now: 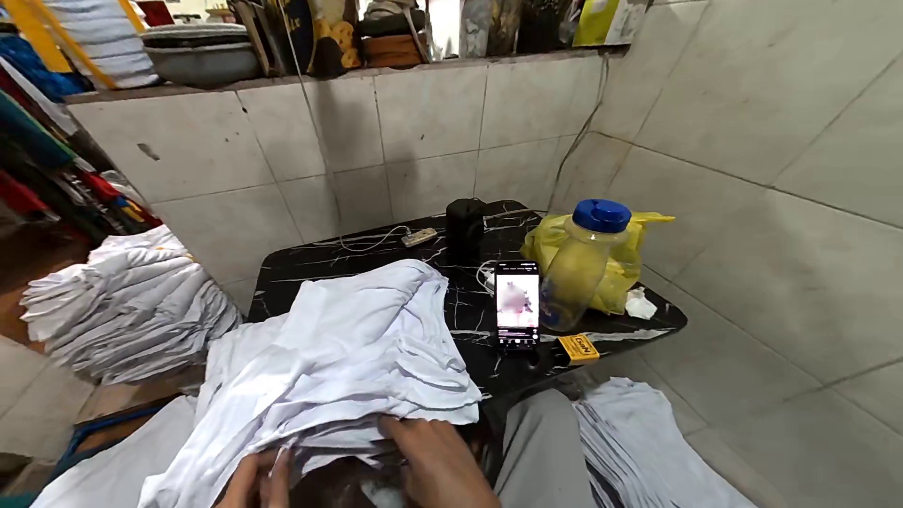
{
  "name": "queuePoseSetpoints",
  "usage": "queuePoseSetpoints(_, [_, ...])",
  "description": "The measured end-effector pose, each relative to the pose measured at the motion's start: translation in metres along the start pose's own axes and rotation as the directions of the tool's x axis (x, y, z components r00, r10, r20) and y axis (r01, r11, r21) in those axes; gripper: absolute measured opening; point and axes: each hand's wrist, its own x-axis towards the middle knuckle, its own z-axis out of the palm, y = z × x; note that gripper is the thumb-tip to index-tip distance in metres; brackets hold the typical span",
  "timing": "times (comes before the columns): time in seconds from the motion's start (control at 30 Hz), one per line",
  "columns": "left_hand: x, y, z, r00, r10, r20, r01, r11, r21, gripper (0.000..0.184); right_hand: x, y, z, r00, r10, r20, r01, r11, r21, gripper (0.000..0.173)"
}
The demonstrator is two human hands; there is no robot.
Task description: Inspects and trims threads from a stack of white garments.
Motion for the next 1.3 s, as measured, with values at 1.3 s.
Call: queuePoseSetpoints(1.3, [0.027,0.006,0.098,0.873,0.487,0.002,-0.487,0.873,0.013,0.030,0.026,0.013,0.032,0.836,0.168,-0.522,-0.116,0.985,0.131,0.037])
